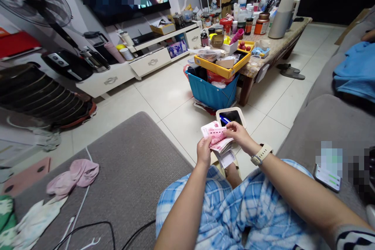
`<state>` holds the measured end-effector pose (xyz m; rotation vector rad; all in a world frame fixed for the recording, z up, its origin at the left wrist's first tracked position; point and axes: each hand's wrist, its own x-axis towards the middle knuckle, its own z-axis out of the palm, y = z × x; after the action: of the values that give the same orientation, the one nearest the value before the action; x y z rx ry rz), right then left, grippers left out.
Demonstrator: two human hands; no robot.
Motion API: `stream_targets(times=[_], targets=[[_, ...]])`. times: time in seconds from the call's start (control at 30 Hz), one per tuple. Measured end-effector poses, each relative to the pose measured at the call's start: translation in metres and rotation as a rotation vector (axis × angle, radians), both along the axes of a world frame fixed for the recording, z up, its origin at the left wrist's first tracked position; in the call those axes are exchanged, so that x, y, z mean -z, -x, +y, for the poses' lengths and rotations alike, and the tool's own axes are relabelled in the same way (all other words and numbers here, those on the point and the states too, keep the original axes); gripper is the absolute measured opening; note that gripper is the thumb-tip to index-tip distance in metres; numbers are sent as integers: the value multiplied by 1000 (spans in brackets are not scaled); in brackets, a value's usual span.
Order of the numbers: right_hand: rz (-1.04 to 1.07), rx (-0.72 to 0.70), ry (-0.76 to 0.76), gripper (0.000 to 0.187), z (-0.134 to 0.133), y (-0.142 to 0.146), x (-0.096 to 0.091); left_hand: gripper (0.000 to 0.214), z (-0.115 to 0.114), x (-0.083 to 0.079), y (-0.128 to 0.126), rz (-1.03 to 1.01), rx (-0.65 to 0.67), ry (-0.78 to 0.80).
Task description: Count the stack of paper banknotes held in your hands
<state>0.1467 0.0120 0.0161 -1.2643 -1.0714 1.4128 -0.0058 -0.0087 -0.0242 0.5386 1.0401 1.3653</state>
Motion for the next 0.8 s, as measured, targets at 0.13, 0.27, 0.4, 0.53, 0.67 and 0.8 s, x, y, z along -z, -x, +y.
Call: stream_targets(times=[0.13, 0.27, 0.4, 0.53, 0.67, 0.8], targets=[[-2, -67, 34, 20, 0, 0, 0, 24, 0, 0, 0, 2, -6, -2], [57, -95, 52, 21, -2, 2, -2, 24, 0, 0, 0, 4, -10, -15], [89, -95, 57, 24, -2, 3, -4, 22, 2, 5, 0, -5, -60, -15], [96, -96, 63, 26, -1, 2, -3, 24, 2, 10, 0, -6, -93, -2], [89, -94, 69, 28, -1, 2, -3, 23, 1, 9, 1, 13, -80, 8], [100, -97, 73, 29, -2, 3, -7, 23, 1, 8, 1, 50, -77, -7]])
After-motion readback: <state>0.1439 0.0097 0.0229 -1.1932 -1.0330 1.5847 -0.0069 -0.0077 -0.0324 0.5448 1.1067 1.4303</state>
